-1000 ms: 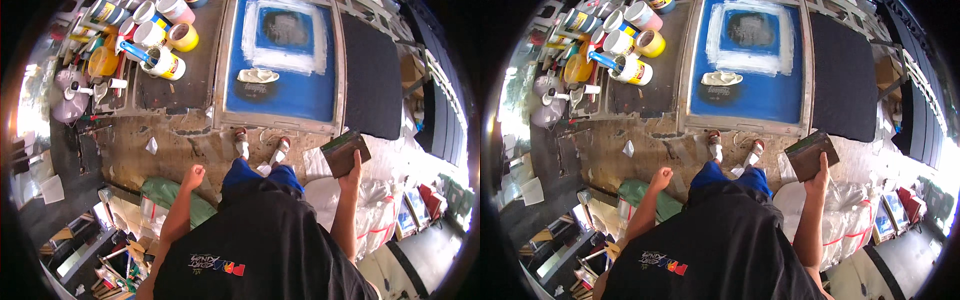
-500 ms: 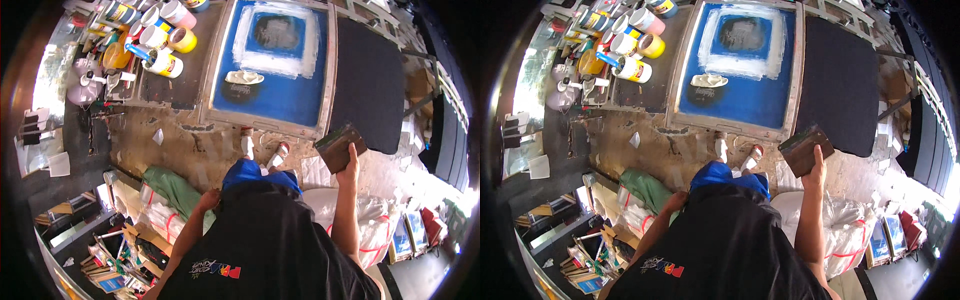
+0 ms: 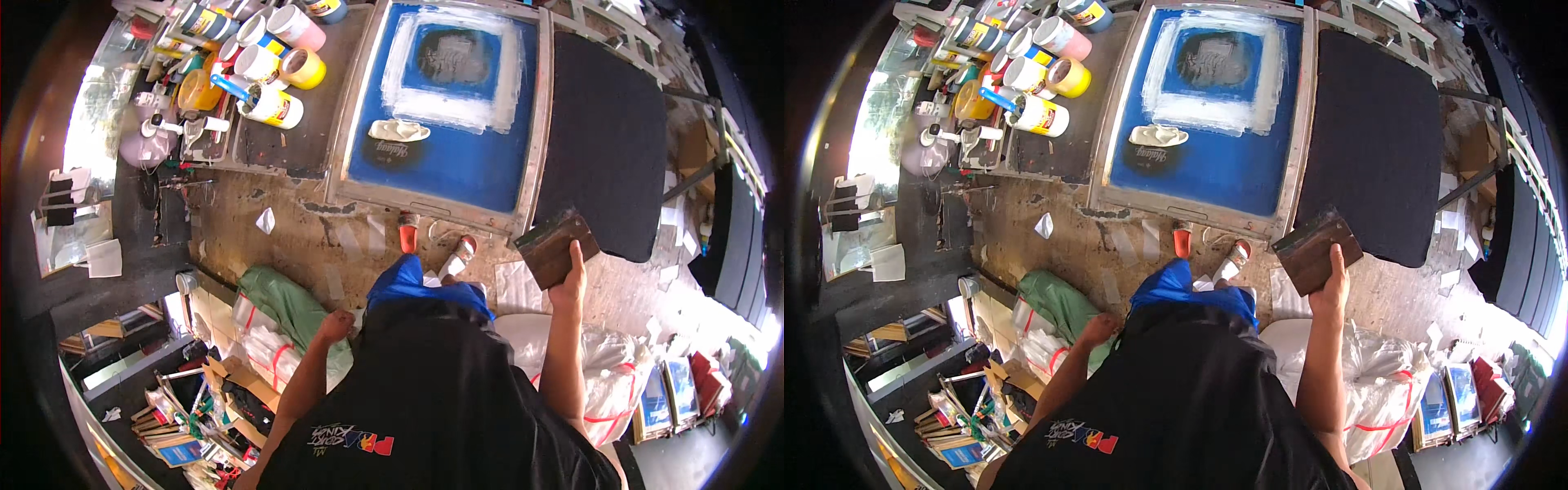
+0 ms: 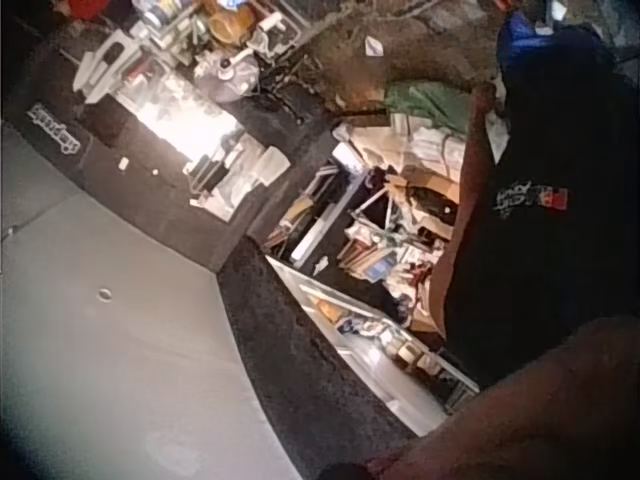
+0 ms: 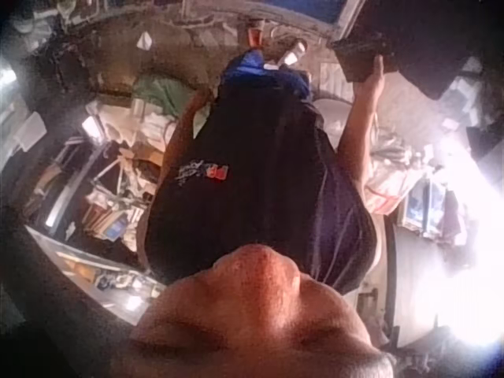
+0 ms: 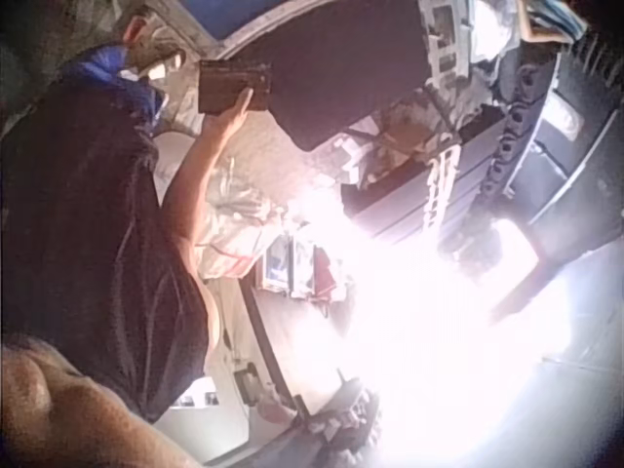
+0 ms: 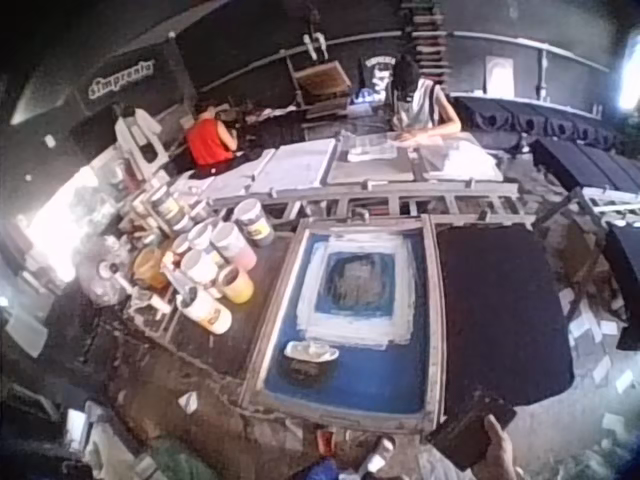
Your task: The person applies ink onto a silkscreen using a spatula and spreads the ink across the silkscreen at different positions along a printing table with a squeegee.
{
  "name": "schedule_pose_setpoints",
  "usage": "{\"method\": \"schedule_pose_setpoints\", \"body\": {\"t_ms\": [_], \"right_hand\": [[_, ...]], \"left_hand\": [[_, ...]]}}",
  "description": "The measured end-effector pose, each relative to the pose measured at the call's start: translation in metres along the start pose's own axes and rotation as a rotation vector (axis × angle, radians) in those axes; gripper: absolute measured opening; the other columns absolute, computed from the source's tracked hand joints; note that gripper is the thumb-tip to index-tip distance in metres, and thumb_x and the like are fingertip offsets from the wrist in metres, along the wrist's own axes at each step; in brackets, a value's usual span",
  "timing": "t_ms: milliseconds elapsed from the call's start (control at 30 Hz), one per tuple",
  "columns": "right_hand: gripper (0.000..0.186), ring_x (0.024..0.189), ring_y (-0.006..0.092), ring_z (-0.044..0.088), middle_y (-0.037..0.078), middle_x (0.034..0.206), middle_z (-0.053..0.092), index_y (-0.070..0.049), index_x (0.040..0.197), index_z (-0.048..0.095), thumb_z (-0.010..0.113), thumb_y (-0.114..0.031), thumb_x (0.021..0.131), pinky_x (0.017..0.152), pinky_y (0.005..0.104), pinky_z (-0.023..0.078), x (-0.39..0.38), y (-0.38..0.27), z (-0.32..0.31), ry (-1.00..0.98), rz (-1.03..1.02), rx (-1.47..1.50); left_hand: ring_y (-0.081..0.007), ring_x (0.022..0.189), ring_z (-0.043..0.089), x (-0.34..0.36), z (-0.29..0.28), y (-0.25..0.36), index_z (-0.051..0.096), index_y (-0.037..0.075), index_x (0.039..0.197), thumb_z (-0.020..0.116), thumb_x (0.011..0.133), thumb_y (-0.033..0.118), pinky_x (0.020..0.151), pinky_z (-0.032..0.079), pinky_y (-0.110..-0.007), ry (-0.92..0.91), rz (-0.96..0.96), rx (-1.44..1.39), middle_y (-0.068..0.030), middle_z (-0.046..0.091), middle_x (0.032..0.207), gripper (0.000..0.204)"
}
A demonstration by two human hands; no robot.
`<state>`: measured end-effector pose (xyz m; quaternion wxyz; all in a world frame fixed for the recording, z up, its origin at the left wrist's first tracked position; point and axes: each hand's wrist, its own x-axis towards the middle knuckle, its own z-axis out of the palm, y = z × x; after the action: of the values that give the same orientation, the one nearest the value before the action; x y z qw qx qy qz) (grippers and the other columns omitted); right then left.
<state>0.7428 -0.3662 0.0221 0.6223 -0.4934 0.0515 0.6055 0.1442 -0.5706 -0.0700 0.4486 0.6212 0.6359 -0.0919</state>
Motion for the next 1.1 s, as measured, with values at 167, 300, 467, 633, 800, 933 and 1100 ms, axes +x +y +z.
{"method": "schedule_pose_setpoints", "body": {"t_ms": [167,300,467,633,800,933,1100], "right_hand": [[0.043,0.12,0.0295,0.064,0.012,0.132,0.066,-0.005,0.134,0.059,0.066,-0.03,0.1,0.105,0.0478,0.051,0.001,-0.002,-0.006,0.012,0.038,-0.035],[0.042,0.119,0.0295,0.064,0.011,0.131,0.066,-0.006,0.134,0.059,0.066,-0.03,0.1,0.104,0.0478,0.052,-0.003,0.003,-0.017,0.057,0.045,-0.031],[0.046,0.116,0.0304,0.066,0.012,0.128,0.066,-0.004,0.134,0.058,0.071,-0.028,0.097,0.1,0.0502,0.053,-0.014,-0.003,-0.016,0.114,0.047,-0.052],[0.049,0.117,0.0309,0.065,0.013,0.131,0.065,-0.003,0.136,0.057,0.071,-0.028,0.096,0.1,0.0508,0.053,-0.013,-0.001,-0.02,0.085,0.009,-0.07],[0.05,0.118,0.0308,0.065,0.013,0.132,0.064,-0.002,0.137,0.055,0.071,-0.027,0.096,0.101,0.0498,0.053,-0.014,0.002,-0.007,0.114,0.033,-0.084],[0.049,0.118,0.0307,0.065,0.013,0.132,0.065,-0.002,0.137,0.055,0.071,-0.026,0.097,0.101,0.0488,0.053,-0.014,0.009,-0.005,0.022,0.023,-0.079],[0.048,0.117,0.0307,0.065,0.013,0.131,0.065,-0.003,0.136,0.056,0.07,-0.026,0.097,0.101,0.0484,0.053,-0.015,0.011,0.002,0.006,0.051,-0.072]], "left_hand": [[-0.0348,0.088,0.073,0.006,-0.007,0.019,0.072,0.005,0.101,0.055,0.096,0.035,0.079,0.056,-0.043,-0.013,0.061,0.113,-0.0172,0.073,0.095,0.035],[-0.0277,0.083,0.074,0.008,0.002,0.021,0.071,0.001,0.099,0.056,0.097,0.032,0.077,0.057,-0.04,-0.019,-0.048,-0.326,-0.0155,0.074,0.092,0.035],[-0.0231,0.076,0.072,0.019,-0.001,0.03,0.07,-0.003,0.098,0.057,0.097,0.032,0.073,0.056,-0.038,0.005,-0.066,-0.278,-0.0133,0.071,0.087,0.037],[-0.0239,0.078,0.072,0.034,-0.016,0.05,0.071,-0.002,0.1,0.055,0.097,0.033,0.075,0.056,-0.039,-0.095,-0.191,-0.382,-0.0154,0.072,0.088,0.039],[-0.0266,0.077,0.072,0.029,-0.006,0.036,0.071,-0.001,0.097,0.054,0.095,0.033,0.075,0.055,-0.041,0.004,0.015,-0.169,-0.0168,0.071,0.085,0.038],[-0.034,0.082,0.07,0.028,-0.023,0.065,0.07,-0.001,0.093,0.053,0.091,0.023,0.077,0.055,-0.043,-0.055,-0.101,-0.159,-0.0173,0.07,0.087,0.029],[-0.0394,0.095,0.068,0.014,0.002,0.029,0.071,0.003,0.094,0.06,0.081,0.017,0.083,0.056,-0.047,-0.013,0.254,0.296,-0.0172,0.071,0.095,0.022]]}}
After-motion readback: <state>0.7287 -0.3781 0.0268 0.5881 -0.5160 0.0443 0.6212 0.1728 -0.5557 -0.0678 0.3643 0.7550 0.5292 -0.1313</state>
